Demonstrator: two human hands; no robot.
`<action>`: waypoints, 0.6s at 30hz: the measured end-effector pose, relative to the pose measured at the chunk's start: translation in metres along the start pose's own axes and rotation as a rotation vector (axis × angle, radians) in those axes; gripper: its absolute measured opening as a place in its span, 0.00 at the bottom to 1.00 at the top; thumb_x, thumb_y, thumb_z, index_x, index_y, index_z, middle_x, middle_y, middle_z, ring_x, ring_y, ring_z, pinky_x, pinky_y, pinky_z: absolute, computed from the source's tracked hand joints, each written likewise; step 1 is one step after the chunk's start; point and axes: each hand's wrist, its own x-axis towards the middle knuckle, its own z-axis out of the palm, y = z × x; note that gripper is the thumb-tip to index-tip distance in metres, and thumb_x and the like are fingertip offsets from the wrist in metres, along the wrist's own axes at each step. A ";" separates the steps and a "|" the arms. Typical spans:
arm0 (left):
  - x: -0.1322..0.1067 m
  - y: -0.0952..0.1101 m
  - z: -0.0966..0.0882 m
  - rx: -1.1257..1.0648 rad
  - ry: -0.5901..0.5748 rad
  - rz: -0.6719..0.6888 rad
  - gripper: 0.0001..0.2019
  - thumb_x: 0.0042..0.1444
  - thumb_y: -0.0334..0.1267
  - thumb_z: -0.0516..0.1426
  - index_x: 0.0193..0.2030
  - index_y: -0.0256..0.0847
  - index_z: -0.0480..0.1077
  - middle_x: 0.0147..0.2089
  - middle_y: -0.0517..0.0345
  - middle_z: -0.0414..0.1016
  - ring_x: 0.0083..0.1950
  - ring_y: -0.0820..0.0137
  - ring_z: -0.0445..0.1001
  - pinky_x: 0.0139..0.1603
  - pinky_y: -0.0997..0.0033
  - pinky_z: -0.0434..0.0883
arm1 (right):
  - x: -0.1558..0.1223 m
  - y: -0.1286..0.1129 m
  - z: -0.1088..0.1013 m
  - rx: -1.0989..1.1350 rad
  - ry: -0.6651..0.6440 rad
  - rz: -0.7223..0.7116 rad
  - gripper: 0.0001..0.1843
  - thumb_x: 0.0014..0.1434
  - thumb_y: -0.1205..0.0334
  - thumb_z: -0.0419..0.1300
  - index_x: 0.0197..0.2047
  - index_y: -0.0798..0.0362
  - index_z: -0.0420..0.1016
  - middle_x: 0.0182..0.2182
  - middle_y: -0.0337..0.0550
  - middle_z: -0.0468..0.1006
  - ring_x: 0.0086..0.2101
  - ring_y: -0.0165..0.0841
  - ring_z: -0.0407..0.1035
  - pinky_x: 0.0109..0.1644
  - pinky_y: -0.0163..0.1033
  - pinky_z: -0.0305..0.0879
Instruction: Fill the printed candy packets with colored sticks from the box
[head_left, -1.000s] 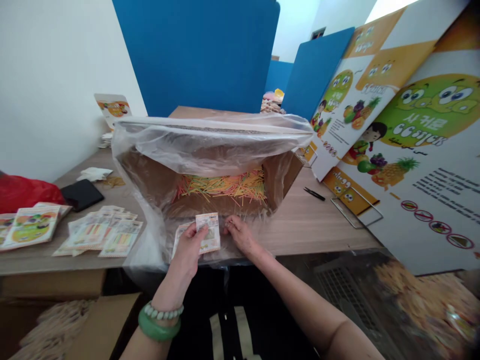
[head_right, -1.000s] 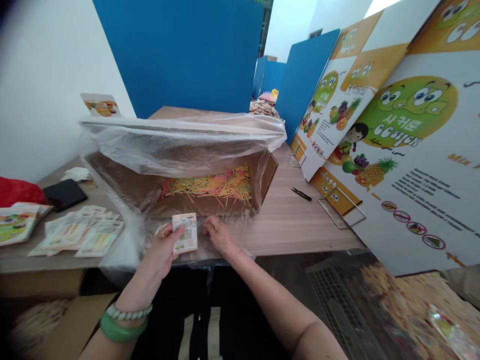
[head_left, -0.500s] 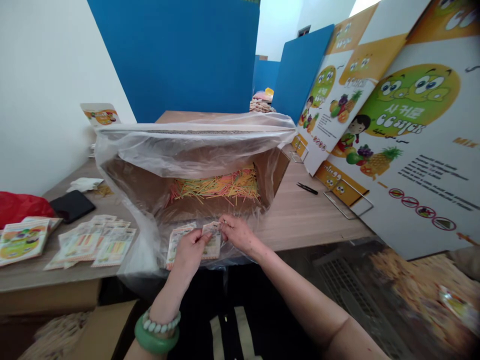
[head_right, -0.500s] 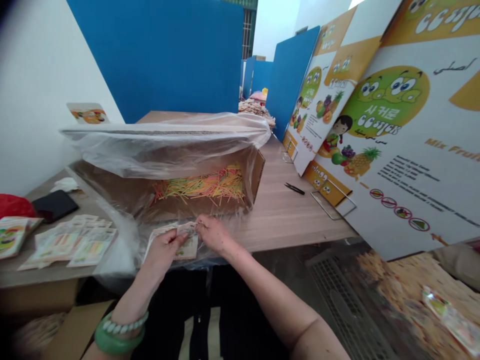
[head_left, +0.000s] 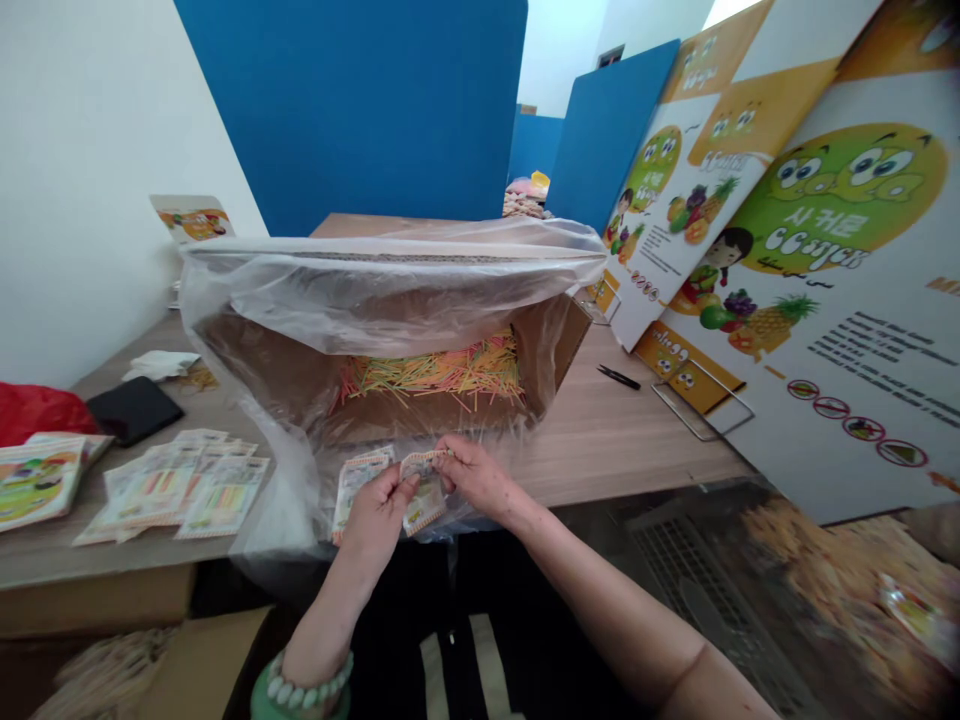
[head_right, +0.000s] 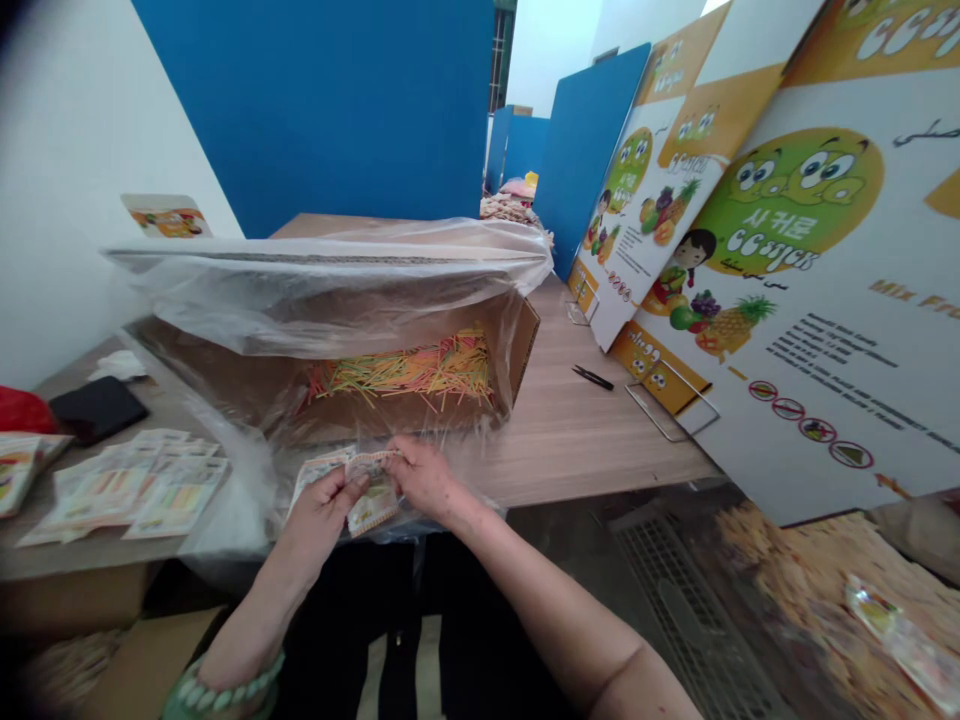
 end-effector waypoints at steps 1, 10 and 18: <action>0.000 0.001 -0.001 0.062 0.004 0.023 0.16 0.50 0.52 0.56 0.30 0.41 0.74 0.29 0.55 0.75 0.35 0.61 0.73 0.40 0.64 0.69 | 0.000 0.001 0.001 -0.030 -0.005 -0.001 0.09 0.64 0.66 0.53 0.30 0.51 0.62 0.20 0.32 0.64 0.25 0.28 0.60 0.33 0.34 0.54; 0.004 -0.013 -0.006 -0.029 0.036 -0.049 0.16 0.44 0.51 0.63 0.22 0.40 0.71 0.23 0.59 0.68 0.27 0.69 0.67 0.26 0.73 0.64 | -0.007 0.008 0.007 0.133 0.008 0.018 0.07 0.64 0.59 0.52 0.36 0.51 0.68 0.20 0.33 0.66 0.24 0.29 0.61 0.33 0.35 0.57; -0.005 0.002 -0.001 -0.016 0.022 -0.190 0.19 0.40 0.55 0.64 0.21 0.41 0.66 0.15 0.67 0.57 0.16 0.76 0.54 0.17 0.75 0.52 | -0.009 0.017 0.001 0.303 0.254 -0.007 0.16 0.65 0.48 0.53 0.33 0.51 0.63 0.22 0.37 0.74 0.25 0.29 0.63 0.35 0.35 0.57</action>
